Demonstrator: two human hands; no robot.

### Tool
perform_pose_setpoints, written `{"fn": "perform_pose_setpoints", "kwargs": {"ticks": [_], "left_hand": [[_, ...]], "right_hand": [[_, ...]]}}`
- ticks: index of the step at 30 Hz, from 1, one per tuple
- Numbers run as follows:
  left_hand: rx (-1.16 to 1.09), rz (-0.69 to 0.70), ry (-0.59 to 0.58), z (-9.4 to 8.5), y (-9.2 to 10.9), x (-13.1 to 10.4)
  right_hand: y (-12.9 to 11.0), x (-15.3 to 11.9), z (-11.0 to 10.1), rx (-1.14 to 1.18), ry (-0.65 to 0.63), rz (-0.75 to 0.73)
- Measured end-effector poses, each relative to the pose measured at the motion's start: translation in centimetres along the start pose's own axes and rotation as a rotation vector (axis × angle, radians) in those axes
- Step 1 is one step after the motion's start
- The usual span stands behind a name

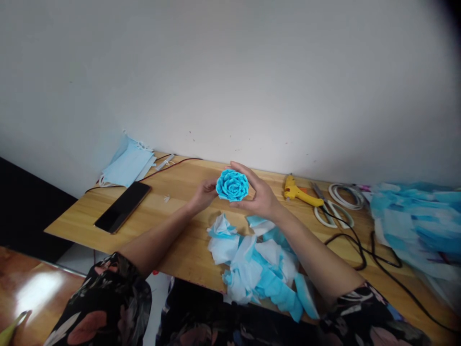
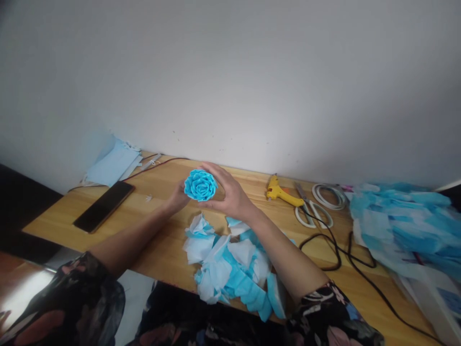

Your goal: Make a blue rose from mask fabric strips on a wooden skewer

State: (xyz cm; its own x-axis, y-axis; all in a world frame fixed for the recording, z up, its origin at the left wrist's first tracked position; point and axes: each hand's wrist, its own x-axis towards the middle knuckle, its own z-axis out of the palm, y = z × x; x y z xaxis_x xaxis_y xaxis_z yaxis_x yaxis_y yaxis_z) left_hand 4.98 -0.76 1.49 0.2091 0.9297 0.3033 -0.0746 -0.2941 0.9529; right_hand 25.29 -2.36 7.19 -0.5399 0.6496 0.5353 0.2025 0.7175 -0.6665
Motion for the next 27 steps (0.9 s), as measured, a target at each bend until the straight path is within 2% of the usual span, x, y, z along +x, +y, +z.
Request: {"fn": "perform_pose_setpoints", "kwargs": {"ticks": [5, 15, 17, 22, 27], "left_hand": [[-0.004, -0.015, -0.007, 0.03, 0.18, -0.01], [0.015, 0.016, 0.005, 0.01, -0.56, 0.23], [0.008, 0.026, 0.017, -0.03, -0.63, 0.17], [0.02, 0.031, 0.037, -0.04, -0.58, 0.09], [0.012, 0.036, 0.035, 0.13, -0.5, 0.15]], "right_hand": [[-0.27, 0.14, 0.24, -0.011, 0.031, -0.013], [0.18, -0.19, 0.81, -0.028, 0.234, -0.002], [0.22, -0.17, 0.77, -0.022, 0.217, -0.013], [0.11, -0.07, 0.35, 0.012, 0.083, -0.008], [0.45, -0.09, 0.18, 0.06, 0.035, -0.006]]}}
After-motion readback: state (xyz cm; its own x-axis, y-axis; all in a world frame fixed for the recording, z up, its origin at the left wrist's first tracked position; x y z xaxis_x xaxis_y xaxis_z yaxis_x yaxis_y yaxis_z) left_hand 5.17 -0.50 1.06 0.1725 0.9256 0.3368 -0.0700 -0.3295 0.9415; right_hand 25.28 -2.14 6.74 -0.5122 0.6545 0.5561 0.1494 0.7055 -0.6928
